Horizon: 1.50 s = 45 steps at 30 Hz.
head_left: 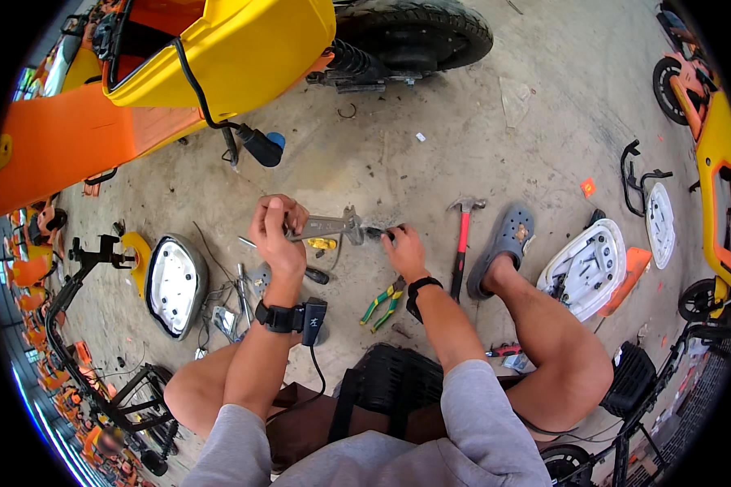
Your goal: The person uses a hammer and an adjustable wrench to manipulate a small mechanical component on the floor. They repeatedly strike the part with a hammer while holding it with the wrench and then handle the detached pieces.
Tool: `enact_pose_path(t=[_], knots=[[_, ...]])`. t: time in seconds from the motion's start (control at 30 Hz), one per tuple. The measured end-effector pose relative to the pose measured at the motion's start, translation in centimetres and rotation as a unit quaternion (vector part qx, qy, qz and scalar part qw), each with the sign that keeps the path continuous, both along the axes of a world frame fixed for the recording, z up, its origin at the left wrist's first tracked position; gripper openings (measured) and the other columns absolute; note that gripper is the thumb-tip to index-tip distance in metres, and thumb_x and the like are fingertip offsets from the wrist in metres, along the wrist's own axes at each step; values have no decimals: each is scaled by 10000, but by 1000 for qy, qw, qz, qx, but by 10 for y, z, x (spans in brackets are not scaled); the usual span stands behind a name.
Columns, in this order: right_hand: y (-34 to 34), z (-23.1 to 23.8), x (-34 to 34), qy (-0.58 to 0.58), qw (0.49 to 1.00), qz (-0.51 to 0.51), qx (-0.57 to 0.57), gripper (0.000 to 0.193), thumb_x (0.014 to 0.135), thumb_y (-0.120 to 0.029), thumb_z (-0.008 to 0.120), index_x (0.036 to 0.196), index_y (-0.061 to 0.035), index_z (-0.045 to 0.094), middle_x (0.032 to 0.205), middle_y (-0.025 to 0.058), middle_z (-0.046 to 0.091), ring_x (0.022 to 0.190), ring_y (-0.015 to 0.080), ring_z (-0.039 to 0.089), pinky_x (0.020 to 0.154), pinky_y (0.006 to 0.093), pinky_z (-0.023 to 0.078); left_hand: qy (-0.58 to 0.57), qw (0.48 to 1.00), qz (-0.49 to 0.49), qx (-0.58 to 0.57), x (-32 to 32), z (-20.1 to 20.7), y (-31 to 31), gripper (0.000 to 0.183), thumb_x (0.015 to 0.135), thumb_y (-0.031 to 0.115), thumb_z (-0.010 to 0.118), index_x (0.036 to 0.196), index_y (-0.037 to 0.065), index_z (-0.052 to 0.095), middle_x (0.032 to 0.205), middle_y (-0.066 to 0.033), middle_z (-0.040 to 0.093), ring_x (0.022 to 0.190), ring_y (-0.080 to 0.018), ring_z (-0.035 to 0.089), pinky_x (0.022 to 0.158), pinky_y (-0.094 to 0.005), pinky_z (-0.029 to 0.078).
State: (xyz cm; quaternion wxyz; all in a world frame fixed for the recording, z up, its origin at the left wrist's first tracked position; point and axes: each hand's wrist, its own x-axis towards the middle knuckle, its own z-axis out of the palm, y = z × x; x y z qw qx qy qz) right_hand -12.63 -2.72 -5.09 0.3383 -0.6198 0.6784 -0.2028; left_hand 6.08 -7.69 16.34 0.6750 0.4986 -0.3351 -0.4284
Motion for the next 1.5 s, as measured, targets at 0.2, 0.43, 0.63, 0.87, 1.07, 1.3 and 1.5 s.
enact_pose_path(t=[0.2,0.43,0.63,0.87,1.07,1.3,1.5], knots=[[-7,-5,-4,13,995,79,-64,263,833,-228,649,1045,-72,662,1077,131,579,1036,304,537,838,401,496,10,1000,-6,-21,7,-21,0,324,973,217,456,689,71,399,575,-18,359,540,-116,335,566,-307,321],[-18,1,-8,21,991,127,-40,229,840,-169,633,1043,-67,666,1052,125,595,1053,303,535,858,402,495,46,997,-40,-51,6,-26,5,407,997,336,389,667,107,328,542,0,278,511,-110,264,566,-292,279],[-25,-4,7,11,990,139,-39,214,843,-144,628,1040,-74,675,1052,103,601,1050,289,539,861,394,497,68,996,-50,-30,14,-31,8,440,993,394,385,659,114,320,536,5,269,506,-107,249,560,-285,263],[-34,-8,4,62,974,204,-79,214,804,-83,631,1011,-69,684,1024,82,596,1027,266,532,837,369,498,108,994,-18,-13,32,-30,-2,450,984,406,411,653,117,316,527,7,255,495,-110,253,549,-282,255],[-45,-9,3,60,959,242,-134,235,759,-92,658,992,-76,688,1008,63,592,1017,242,528,821,358,499,141,990,-13,-7,48,-35,-3,450,986,410,403,651,125,311,528,15,251,498,-98,238,548,-274,256],[-65,8,-1,143,907,368,-145,222,764,-119,645,980,-102,694,1017,52,595,1021,223,531,863,350,460,151,987,-48,-1,56,-38,-17,466,980,433,411,643,127,310,527,22,249,496,-93,227,526,-269,233],[-63,-8,-7,121,894,383,-199,292,800,-110,580,1085,-68,625,1044,59,584,1010,229,533,867,339,435,168,984,-48,22,70,-46,-37,462,973,434,431,641,130,323,528,25,249,490,-93,225,515,-261,226]])
